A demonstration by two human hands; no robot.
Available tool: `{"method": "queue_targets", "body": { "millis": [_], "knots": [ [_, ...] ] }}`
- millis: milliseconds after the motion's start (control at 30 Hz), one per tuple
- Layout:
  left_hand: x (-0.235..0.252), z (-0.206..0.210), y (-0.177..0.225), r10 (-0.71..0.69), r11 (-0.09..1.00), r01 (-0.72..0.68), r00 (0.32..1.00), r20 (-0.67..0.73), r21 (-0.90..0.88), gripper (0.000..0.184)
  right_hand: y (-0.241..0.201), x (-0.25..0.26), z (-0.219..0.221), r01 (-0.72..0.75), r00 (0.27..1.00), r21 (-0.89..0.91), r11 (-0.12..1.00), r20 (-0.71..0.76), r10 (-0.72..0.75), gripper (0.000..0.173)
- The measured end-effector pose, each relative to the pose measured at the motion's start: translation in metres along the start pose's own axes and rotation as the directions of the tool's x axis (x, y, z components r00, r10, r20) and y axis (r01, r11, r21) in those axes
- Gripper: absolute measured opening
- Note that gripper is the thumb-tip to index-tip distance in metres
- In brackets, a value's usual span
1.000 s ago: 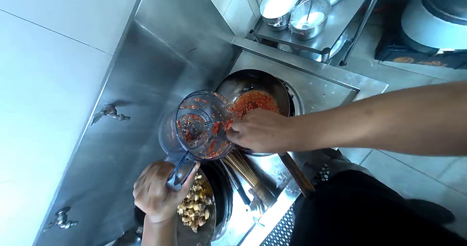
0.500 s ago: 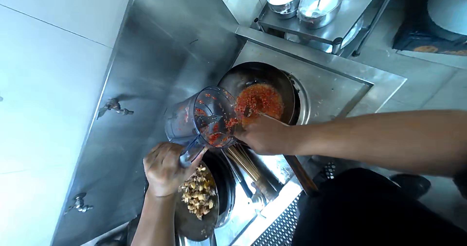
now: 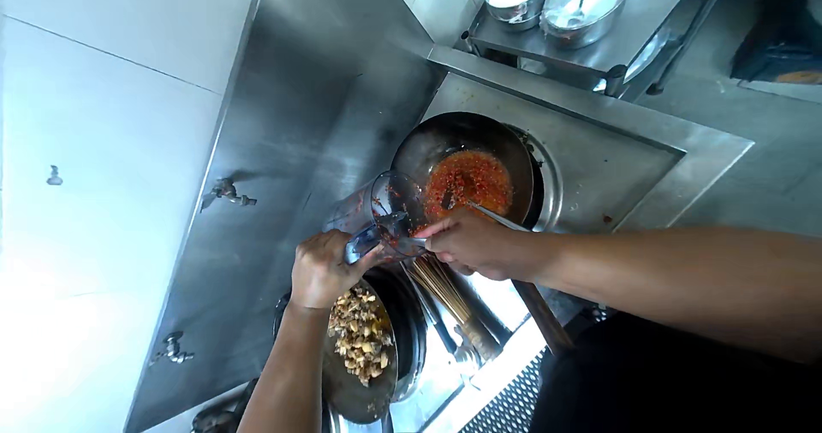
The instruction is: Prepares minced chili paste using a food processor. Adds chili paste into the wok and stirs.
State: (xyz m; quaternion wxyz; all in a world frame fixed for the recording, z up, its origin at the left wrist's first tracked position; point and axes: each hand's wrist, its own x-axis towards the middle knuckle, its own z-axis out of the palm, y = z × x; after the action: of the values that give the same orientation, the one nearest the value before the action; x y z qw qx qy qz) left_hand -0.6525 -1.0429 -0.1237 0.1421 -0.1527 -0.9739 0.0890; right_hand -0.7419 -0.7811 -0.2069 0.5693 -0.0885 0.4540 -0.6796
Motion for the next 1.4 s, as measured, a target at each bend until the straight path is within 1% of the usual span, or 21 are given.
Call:
{"method": "queue_targets", "body": {
  "millis": [67, 167, 233, 267, 300, 333, 367, 400, 433, 467, 533, 600, 633, 700, 767, 833, 967, 1100, 1167, 1300, 1400],
  "knots": [
    [-0.004, 0.005, -0.007, -0.038, 0.999, 0.038, 0.999, 0.018, 0.002, 0.052, 0.004, 0.006, -0.005, -0.047, 0.999, 0.159, 0.986, 0.0, 0.048, 0.025],
    [-0.015, 0.013, -0.015, -0.088, 0.996, 0.087, 0.995, 0.041, 0.022, 0.056, 0.012, 0.015, -0.019, -0.032, 0.999, 0.191, 0.981, -0.017, 0.036, 0.023],
    [-0.024, 0.016, -0.02, -0.123, 0.992, 0.121, 0.992, 0.037, 0.041, 0.057, 0.011, 0.016, -0.03, 0.035, 0.991, 0.043, 0.998, -0.129, -0.029, 0.023],
    [-0.03, 0.017, -0.022, -0.149, 0.988, 0.147, 0.988, 0.03, 0.044, 0.058, 0.01, 0.019, -0.04, 0.073, 0.976, -0.129, 0.989, -0.193, -0.097, 0.024],
    [-0.036, 0.017, -0.025, -0.18, 0.983, 0.179, 0.983, 0.018, 0.043, 0.058, 0.01, 0.023, -0.052, 0.091, 0.951, -0.378, 0.921, -0.241, -0.193, 0.025],
    [-0.043, 0.017, -0.027, -0.21, 0.977, 0.21, 0.978, -0.001, 0.043, 0.058, 0.008, 0.026, -0.064, 0.059, 0.93, -0.65, 0.757, -0.24, -0.279, 0.028],
    [-0.049, 0.016, -0.028, -0.236, 0.971, 0.237, 0.972, -0.018, 0.044, 0.058, 0.01, 0.031, -0.077, 0.008, 0.925, -0.867, 0.499, -0.183, -0.334, 0.031],
    [-0.055, 0.015, -0.028, -0.257, 0.965, 0.258, 0.966, -0.031, 0.042, 0.058, 0.016, 0.035, -0.086, -0.051, 0.928, -0.98, 0.193, -0.118, -0.354, 0.03],
    [-0.06, 0.014, -0.028, -0.268, 0.962, 0.27, 0.962, -0.041, 0.037, 0.057, 0.022, 0.037, -0.091, -0.086, 0.93, -0.995, -0.043, -0.065, -0.362, 0.026],
    [-0.061, 0.014, -0.03, -0.268, 0.962, 0.27, 0.962, -0.052, 0.036, 0.057, 0.022, 0.036, -0.093, -0.092, 0.927, -0.978, -0.186, -0.016, -0.374, 0.025],
    [-0.067, 0.015, -0.029, -0.259, 0.965, 0.261, 0.964, -0.068, 0.034, 0.057, 0.02, 0.032, -0.089, -0.026, 0.881, -0.954, -0.3, 0.12, -0.458, 0.028],
    [-0.069, 0.018, -0.026, -0.242, 0.969, 0.245, 0.967, -0.08, 0.027, 0.057, 0.015, 0.029, -0.078, 0.082, 0.803, -0.944, -0.319, 0.253, -0.54, 0.029],
    [-0.068, 0.019, -0.025, -0.234, 0.971, 0.237, 0.968, -0.091, 0.018, 0.056, 0.011, 0.03, -0.071, 0.129, 0.793, -0.94, -0.315, 0.288, -0.537, 0.03],
    [-0.065, 0.02, -0.023, -0.21, 0.977, 0.211, 0.972, -0.108, -0.001, 0.056, 0.008, 0.039, -0.063, 0.192, 0.798, -0.922, -0.336, 0.346, -0.493, 0.03],
    [-0.06, 0.019, -0.021, -0.189, 0.982, 0.188, 0.975, -0.115, -0.014, 0.055, 0.009, 0.054, -0.062, 0.227, 0.801, -0.882, -0.413, 0.411, -0.435, 0.033],
    [-0.054, 0.016, -0.018, -0.185, 0.983, 0.183, 0.977, -0.109, -0.027, 0.054, 0.011, 0.059, -0.057, 0.208, 0.858, -0.872, -0.443, 0.38, -0.345, 0.037],
    [-0.038, 0.013, -0.022, -0.204, 0.979, 0.201, 0.976, -0.078, -0.047, 0.052, 0.024, 0.043, -0.03, 0.184, 0.931, -0.91, -0.371, 0.282, -0.23, 0.039],
    [-0.023, 0.012, -0.021, -0.202, 0.979, 0.202, 0.979, 0.008, -0.041, 0.053, 0.032, 0.028, -0.008, 0.195, 0.953, -0.951, -0.238, 0.241, -0.183, 0.031],
    [-0.017, 0.014, -0.02, -0.17, 0.984, 0.172, 0.984, 0.047, -0.04, 0.051, 0.023, 0.025, -0.001, 0.191, 0.972, -0.978, -0.08, 0.2, -0.127, 0.023],
    [-0.01, 0.02, -0.014, -0.143, 0.987, 0.15, 0.982, 0.123, -0.055, 0.051, 0.005, 0.025, -0.008, 0.276, 0.96, -0.89, 0.363, 0.237, -0.149, 0.027],
    [-0.004, 0.022, -0.012, -0.123, 0.989, 0.134, 0.98, 0.159, -0.06, 0.052, -0.006, 0.025, -0.017, 0.148, 0.989, -0.742, 0.653, 0.126, -0.081, 0.029]
  ]
}}
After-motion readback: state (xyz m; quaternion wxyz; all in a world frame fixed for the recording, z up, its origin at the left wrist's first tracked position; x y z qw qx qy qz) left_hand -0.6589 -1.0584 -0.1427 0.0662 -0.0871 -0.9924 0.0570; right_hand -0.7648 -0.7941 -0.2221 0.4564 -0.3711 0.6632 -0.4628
